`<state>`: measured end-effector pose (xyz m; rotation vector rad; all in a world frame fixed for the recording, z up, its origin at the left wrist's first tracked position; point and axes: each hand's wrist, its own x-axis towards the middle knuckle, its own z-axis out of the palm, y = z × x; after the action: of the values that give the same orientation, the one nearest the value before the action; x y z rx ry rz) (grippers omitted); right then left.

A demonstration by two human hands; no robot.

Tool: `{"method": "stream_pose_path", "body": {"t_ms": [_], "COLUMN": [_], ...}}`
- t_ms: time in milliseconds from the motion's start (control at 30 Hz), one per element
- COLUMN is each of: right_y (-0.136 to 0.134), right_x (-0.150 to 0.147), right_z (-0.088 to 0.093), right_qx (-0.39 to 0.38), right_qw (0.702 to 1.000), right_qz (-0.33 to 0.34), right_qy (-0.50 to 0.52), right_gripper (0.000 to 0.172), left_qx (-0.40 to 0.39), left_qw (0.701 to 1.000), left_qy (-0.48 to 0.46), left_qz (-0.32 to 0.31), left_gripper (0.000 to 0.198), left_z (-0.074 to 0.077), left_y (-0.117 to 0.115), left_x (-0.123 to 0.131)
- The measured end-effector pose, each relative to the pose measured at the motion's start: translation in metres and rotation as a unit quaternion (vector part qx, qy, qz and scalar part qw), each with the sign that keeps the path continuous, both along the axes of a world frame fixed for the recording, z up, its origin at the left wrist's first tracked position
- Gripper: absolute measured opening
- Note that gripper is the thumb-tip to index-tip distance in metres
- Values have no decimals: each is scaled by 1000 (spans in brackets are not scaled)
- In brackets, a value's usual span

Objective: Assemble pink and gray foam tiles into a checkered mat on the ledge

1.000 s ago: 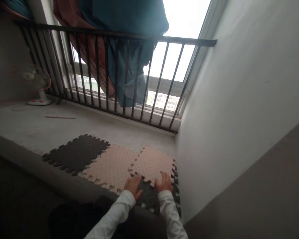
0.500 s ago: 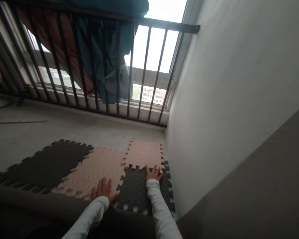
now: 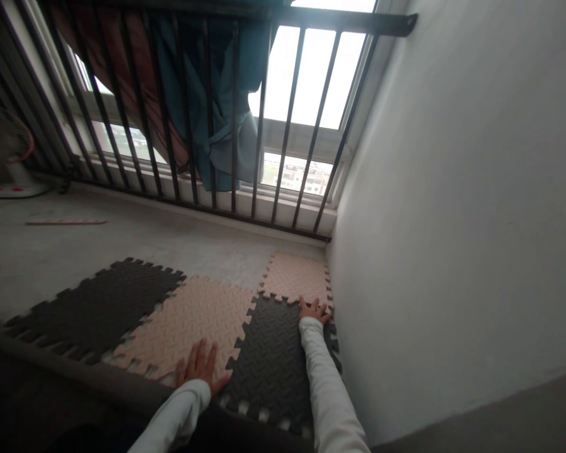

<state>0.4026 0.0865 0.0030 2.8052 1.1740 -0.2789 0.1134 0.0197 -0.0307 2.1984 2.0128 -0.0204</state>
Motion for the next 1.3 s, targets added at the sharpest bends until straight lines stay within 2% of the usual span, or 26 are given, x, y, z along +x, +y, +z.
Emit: {"method": "stream_pose_path", "body": {"t_ms": [200, 367, 533, 633, 767, 900, 1033, 1300], "right_y": [5, 5, 7, 13, 21, 34, 47, 38], "right_x": [2, 5, 4, -8, -35, -52, -62, -90], "right_z": [4, -1, 1, 1, -5, 2, 11, -19], "right_qx": [-6, -24, -51, -66, -36, -45, -18, 46], "right_qw": [1000, 999, 998, 995, 977, 978, 977, 979], "right_qz": [2, 22, 38, 73, 209, 205, 214, 197], "right_qy": [12, 8, 10, 8, 0, 9, 10, -8], "right_gripper": [40, 42, 60, 69, 69, 71, 64, 62], "left_qx": [18, 5, -10, -16, -18, -12, -24, -16], "left_qw": [1000, 1000, 1000, 1000, 1000, 1000, 1000, 1000], "left_qy": [4, 9, 4, -1, -4, -4, -4, -12], "left_qz": [-1, 6, 7, 7, 7, 4, 7, 7], "left_gripper": [68, 67, 68, 68, 69, 69, 69, 70], "left_z": [-1, 6, 12, 10, 7, 8, 8, 4], "left_y": [0, -1, -1, -1, 0, -1, 0, 0], "left_x": [-1, 1, 1, 1, 1, 1, 1, 1]}}
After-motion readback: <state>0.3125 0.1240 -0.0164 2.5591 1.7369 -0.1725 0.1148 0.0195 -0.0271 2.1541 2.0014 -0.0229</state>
